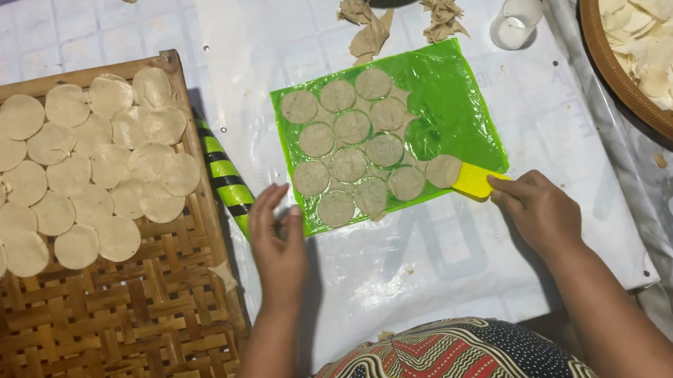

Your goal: Preparing and shaping dough for traditional crackers, including rolling the dough and cutting it into circular shapes.

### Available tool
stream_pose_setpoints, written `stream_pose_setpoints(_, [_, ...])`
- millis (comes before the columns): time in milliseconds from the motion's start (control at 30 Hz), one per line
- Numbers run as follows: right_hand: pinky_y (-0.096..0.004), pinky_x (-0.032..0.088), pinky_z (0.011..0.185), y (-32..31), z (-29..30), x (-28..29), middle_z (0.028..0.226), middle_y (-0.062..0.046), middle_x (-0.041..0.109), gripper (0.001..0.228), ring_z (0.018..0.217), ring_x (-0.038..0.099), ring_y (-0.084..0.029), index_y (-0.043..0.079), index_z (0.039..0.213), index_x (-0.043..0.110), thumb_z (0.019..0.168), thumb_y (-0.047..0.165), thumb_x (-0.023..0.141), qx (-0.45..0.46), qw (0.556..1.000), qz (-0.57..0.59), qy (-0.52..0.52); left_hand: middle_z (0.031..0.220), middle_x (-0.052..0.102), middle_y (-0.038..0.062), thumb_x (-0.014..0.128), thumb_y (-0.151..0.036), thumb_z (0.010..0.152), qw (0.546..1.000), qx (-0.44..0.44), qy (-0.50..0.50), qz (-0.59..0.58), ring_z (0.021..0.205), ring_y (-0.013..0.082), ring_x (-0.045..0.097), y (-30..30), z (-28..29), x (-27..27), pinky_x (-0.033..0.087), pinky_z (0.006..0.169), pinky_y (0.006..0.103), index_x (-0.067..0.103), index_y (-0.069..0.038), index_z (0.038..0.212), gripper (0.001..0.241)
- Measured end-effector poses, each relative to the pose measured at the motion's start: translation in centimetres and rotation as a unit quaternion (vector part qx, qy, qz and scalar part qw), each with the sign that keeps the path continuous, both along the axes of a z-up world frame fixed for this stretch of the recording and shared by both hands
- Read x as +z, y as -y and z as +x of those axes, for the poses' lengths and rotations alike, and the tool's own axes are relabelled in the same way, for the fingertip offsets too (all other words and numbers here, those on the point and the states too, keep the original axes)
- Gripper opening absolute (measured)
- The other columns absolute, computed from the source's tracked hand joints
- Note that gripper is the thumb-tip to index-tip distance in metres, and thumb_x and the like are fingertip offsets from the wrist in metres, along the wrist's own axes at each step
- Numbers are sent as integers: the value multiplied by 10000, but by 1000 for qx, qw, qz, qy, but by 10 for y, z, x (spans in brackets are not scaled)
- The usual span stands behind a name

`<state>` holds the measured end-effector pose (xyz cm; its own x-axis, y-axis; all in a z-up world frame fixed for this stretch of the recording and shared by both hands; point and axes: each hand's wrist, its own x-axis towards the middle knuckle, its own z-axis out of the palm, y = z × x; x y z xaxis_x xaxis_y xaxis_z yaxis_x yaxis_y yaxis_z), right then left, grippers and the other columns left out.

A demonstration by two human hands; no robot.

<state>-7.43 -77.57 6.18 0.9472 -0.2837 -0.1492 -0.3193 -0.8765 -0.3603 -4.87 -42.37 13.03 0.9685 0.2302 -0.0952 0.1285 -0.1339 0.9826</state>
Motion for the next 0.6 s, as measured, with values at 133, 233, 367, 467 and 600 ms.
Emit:
stream_pose_setpoints(133, [-391,535,790,10,-2,-35,967,-65,693,229,903,685,-250,275,1239,783,1021,281,712,-39,982,169,67,1425,483,253,545,-87,1018,996,-70,0,-46,1376,441,462,30,-2,-40,431,1118,562,584,-45,1357,343])
stream_pose_setpoints(233, [-391,535,847,3,-4,-32,921,-116,682,279,900,671,-233,193,1277,763,1006,139,721,-13,954,261,149,1331,636,217,604,-180,1038,981,-107,-23,-159,1100,252,640,49,-1,-78,553,980,402,601,-32,1384,376])
stream_pose_setpoints(367, [-349,545,736,-17,-5,-16,841,-126,695,295,770,676,-215,150,1185,803,901,74,777,98,930,287,208,1477,419,326,498,-511,1062,872,-152,-260,-387,1292,414,501,55,10,-88,501,1040,455,423,42,1505,712])
stream_pose_setpoints(467, [-331,548,657,-38,-7,3,811,-96,714,286,694,687,-217,173,1136,824,866,84,787,160,927,267,211,1281,479,273,587,-437,1028,850,-160,-270,-422,1151,359,543,47,16,-115,527,1003,447,517,64,1363,606])
stream_pose_setpoints(600, [-303,461,549,-76,-8,36,820,60,618,340,571,556,-118,342,1143,804,847,178,767,216,964,21,153,864,678,116,672,-42,961,919,-88,-213,-321,722,149,651,25,18,-90,560,694,226,686,53,1109,176])
